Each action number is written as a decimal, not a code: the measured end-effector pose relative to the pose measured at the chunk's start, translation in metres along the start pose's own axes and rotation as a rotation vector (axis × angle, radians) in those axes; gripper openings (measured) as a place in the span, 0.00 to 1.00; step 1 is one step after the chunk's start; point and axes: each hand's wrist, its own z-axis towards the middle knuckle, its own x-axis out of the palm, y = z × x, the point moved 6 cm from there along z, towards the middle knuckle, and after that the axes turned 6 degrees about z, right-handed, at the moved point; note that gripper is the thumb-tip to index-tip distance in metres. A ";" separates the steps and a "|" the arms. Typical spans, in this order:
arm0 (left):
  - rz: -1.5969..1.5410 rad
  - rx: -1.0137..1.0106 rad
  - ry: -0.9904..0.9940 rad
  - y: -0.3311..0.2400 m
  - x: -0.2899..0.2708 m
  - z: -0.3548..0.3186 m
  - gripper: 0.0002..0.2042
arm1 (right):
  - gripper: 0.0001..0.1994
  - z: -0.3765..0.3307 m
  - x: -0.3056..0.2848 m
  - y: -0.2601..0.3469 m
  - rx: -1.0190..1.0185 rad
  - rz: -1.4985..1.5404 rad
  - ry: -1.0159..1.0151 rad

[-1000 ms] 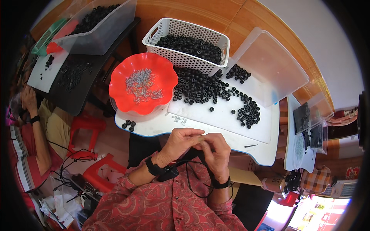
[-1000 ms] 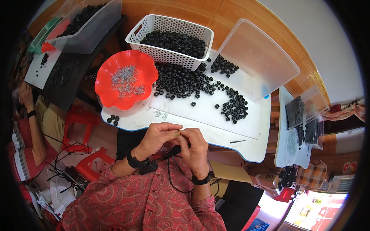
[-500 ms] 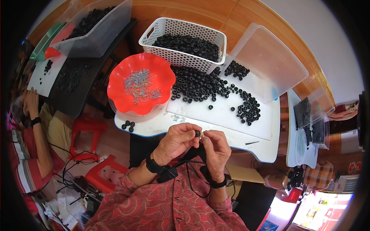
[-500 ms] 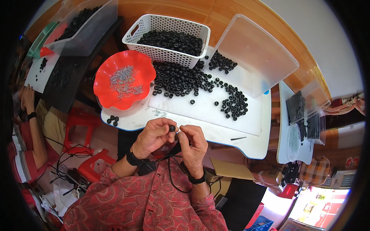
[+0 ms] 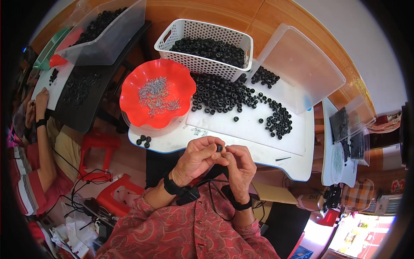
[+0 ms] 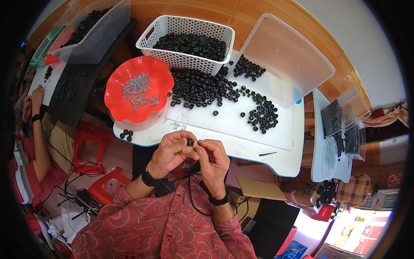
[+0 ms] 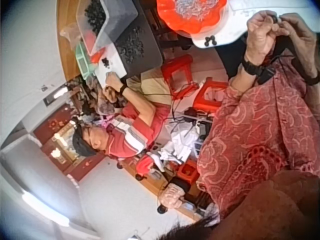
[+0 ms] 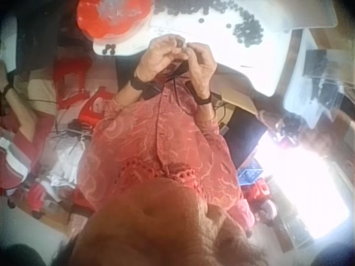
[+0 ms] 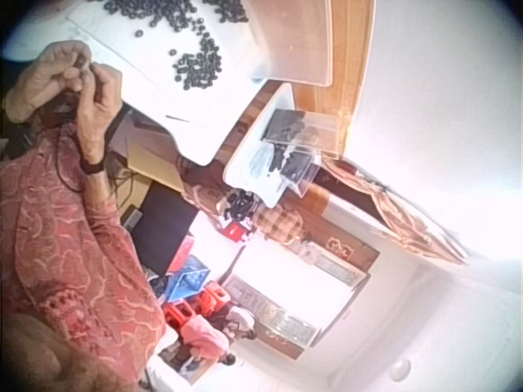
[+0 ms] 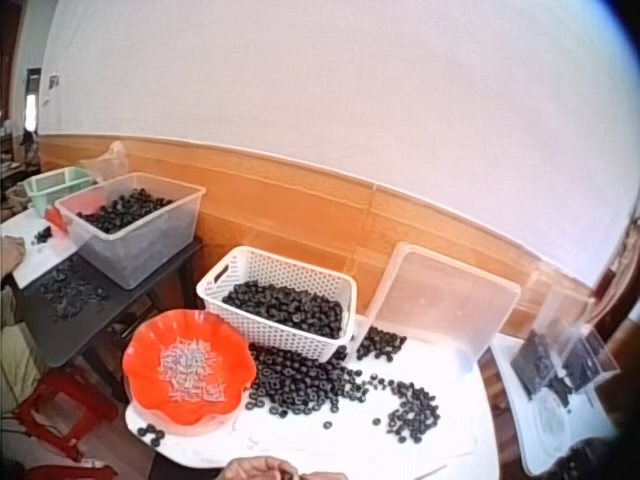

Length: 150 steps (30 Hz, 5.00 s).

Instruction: Assembling small black plastic circular parts with silver metal components at a workbench.

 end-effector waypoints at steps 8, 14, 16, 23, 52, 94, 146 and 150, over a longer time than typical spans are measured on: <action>-0.069 -0.015 0.037 0.001 0.000 0.000 0.19 | 0.06 0.000 0.001 0.006 -0.005 0.029 -0.019; -0.095 0.033 0.028 -0.003 0.001 0.001 0.18 | 0.07 -0.001 0.004 0.005 0.012 0.048 -0.010; -0.091 0.040 0.026 -0.004 0.002 0.001 0.18 | 0.07 -0.001 0.004 0.003 0.023 0.043 -0.010; -0.088 0.060 0.051 -0.006 0.005 0.000 0.18 | 0.06 -0.004 0.006 0.001 0.032 0.038 0.007; 0.300 0.051 -0.151 -0.005 0.005 -0.003 0.14 | 0.21 0.007 0.014 -0.014 0.141 0.348 0.054; 0.872 0.464 -0.577 -0.170 0.019 0.167 0.15 | 0.02 0.046 -0.052 -0.067 -0.192 -0.384 -0.243; 0.866 -0.243 -0.136 0.025 -0.010 -0.010 0.09 | 0.08 0.032 -0.021 -0.043 -0.349 -0.535 -0.138; 0.813 -0.250 -0.170 0.014 -0.021 -0.021 0.08 | 0.06 0.030 0.003 -0.044 -0.285 -0.420 -0.028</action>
